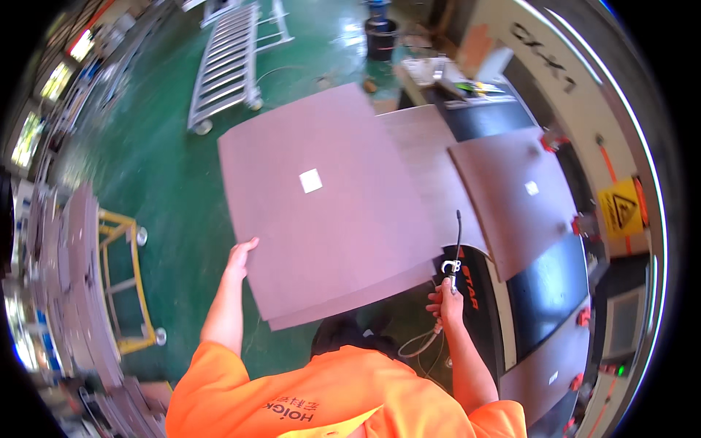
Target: The person places a wood panel into a drilling machine, uses a compressed air wand to clean the surface, and then moves the panel to a stack before returning to the machine with another panel.
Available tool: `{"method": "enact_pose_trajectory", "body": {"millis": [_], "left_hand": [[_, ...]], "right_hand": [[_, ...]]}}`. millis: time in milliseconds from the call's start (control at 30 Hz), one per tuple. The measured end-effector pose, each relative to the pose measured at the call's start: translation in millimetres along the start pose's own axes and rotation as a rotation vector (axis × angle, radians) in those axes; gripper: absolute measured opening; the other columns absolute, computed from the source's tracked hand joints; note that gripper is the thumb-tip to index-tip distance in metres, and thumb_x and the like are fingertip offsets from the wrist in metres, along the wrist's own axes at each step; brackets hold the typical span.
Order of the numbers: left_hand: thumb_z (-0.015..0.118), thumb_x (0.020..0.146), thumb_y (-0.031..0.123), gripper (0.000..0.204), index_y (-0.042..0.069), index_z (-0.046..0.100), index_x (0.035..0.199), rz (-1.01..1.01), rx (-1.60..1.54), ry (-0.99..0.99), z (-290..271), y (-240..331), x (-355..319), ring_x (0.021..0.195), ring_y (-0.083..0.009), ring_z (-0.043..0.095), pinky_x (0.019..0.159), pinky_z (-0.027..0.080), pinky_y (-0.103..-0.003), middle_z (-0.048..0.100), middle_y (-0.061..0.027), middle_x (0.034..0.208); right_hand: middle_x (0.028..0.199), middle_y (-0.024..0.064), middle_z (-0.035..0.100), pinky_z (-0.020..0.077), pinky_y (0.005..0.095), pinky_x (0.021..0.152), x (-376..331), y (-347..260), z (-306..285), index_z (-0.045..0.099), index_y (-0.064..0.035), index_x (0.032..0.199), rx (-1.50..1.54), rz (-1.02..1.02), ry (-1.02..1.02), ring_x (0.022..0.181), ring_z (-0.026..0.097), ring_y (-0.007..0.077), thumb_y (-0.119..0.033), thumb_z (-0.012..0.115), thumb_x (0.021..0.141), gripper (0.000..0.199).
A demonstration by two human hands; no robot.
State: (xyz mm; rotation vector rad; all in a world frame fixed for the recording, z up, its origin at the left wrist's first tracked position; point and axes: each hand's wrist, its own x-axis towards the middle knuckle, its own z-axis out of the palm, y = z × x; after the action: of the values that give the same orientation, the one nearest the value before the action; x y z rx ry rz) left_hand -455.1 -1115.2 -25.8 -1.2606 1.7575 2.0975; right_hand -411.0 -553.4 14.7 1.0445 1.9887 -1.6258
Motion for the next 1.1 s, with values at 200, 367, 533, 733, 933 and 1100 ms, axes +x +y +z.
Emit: {"method": "enact_pose_trajectory", "body": {"millis": [200, 367, 533, 733, 933, 1100], "left_hand": [[0.076, 0.070, 0.018, 0.068, -0.004, 0.046, 0.127, 0.956, 0.884, 0.591, 112.4, 44.0, -20.0, 0.120, -0.0402, 0.045, 0.102, 0.038, -0.047, 0.051, -0.0240, 0.123], [0.074, 0.070, 0.022, 0.068, 0.001, 0.048, 0.129, 1.475, 1.205, -0.553, 359.9, 33.8, -83.9, 0.129, -0.0371, 0.039, 0.108, 0.034, -0.046, 0.047, -0.0208, 0.132], [0.076, 0.068, 0.022, 0.082, 0.011, 0.039, 0.141, 1.628, 1.762, -1.019, 542.2, -13.3, -134.9, 0.142, -0.0357, 0.023, 0.113, 0.027, -0.050, 0.030, -0.0177, 0.150], [0.078, 0.066, 0.021, 0.097, 0.021, 0.027, 0.148, 1.456, 2.286, -1.035, 655.8, -34.7, -164.0, 0.144, -0.0402, 0.012, 0.109, 0.024, -0.062, 0.013, -0.0163, 0.157], [0.077, 0.066, 0.020, 0.096, 0.021, 0.028, 0.148, 1.434, 2.332, -1.167, 696.5, -38.7, -137.0, 0.138, -0.0523, 0.019, 0.103, 0.037, -0.058, 0.005, -0.0260, 0.156], [0.077, 0.066, 0.018, 0.094, 0.020, 0.031, 0.148, 1.485, 2.296, -1.261, 708.1, -35.6, -137.2, 0.135, -0.0553, 0.024, 0.102, 0.042, -0.050, 0.009, -0.0286, 0.154]], "right_hand": [[0.069, 0.0073, 0.066, 0.0481, 0.0320, 0.051, -47.3, 56.2, -140.0, 0.062, -0.0040, 0.085, -0.310, 0.012, 0.390, 0.056, 0.065, 0.0188, -0.061, 0.047, 0.091, 0.059], [0.057, 0.0067, 0.064, 0.0501, 0.0367, 0.065, -118.1, 105.3, -214.2, 0.064, -0.0062, 0.068, -0.396, 0.188, 0.612, 0.060, 0.066, 0.0211, -0.062, 0.046, 0.089, 0.062], [0.053, 0.0074, 0.060, 0.0483, 0.0341, 0.055, -169.7, 152.4, -208.3, 0.061, -0.0034, 0.063, 0.022, 0.296, 0.537, 0.051, 0.062, 0.0192, -0.046, 0.055, 0.089, 0.050], [0.047, 0.0053, 0.048, 0.0446, 0.0308, 0.043, -237.0, 273.9, -226.3, 0.051, -0.0091, 0.062, 0.999, 0.364, 0.881, 0.040, 0.052, 0.0179, -0.058, 0.054, 0.088, 0.056], [0.047, 0.0023, 0.043, 0.0347, 0.0267, 0.035, -255.4, 287.5, -215.7, 0.040, -0.0144, 0.059, 1.326, 0.374, 1.243, 0.037, 0.043, 0.0149, -0.062, 0.054, 0.088, 0.057], [0.048, 0.0016, 0.044, 0.0328, 0.0269, 0.033, -187.8, 209.4, -202.3, 0.050, -0.0099, 0.073, 0.951, 0.417, 0.827, 0.035, 0.040, 0.0133, -0.054, 0.047, 0.095, 0.049]]}}
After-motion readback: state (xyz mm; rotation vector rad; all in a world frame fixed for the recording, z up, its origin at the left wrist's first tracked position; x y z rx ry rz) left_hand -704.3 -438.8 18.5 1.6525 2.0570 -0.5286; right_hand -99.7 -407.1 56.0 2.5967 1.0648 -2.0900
